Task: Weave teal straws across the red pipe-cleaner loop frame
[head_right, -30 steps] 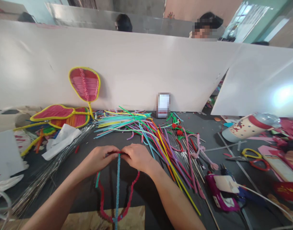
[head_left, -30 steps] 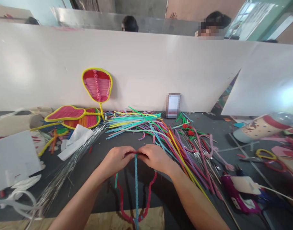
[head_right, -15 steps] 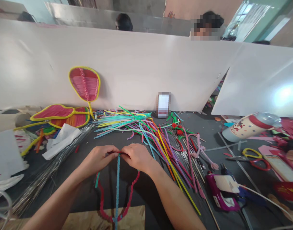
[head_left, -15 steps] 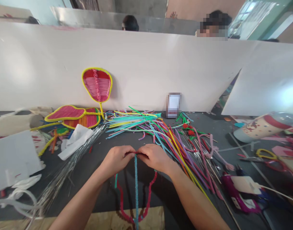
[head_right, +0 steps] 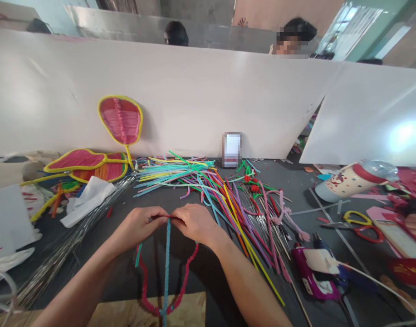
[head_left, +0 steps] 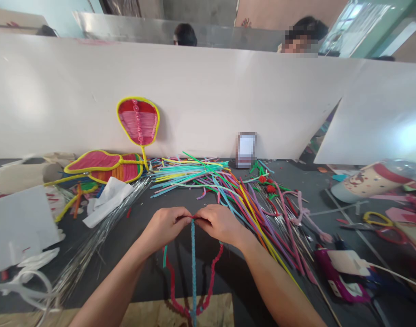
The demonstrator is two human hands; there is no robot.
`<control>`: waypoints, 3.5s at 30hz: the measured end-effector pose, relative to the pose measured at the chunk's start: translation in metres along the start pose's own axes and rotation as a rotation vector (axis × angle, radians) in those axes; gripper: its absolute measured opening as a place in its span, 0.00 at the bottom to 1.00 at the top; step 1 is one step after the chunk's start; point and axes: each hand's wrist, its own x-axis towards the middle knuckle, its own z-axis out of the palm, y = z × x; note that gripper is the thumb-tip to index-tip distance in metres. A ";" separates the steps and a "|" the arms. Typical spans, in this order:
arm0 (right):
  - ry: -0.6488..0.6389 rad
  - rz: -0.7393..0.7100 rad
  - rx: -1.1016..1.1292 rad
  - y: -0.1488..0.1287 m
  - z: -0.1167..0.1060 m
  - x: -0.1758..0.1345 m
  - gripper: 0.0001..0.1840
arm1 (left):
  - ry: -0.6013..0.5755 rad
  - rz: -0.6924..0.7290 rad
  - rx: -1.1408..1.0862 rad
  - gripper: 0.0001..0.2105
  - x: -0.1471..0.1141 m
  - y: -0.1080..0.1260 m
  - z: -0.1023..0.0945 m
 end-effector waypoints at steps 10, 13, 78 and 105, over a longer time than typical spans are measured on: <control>-0.007 0.018 -0.009 0.001 0.001 -0.001 0.10 | -0.045 -0.011 -0.034 0.12 0.001 -0.002 0.000; -0.003 0.018 -0.008 0.001 0.001 -0.001 0.10 | -0.031 -0.006 -0.031 0.12 0.002 -0.001 0.002; 0.135 0.232 0.241 0.004 -0.011 -0.039 0.10 | 0.006 -0.174 -0.948 0.16 -0.041 -0.028 0.036; 0.333 -0.216 -0.199 -0.065 0.072 -0.026 0.07 | 0.026 -0.268 -0.991 0.17 -0.042 -0.049 0.047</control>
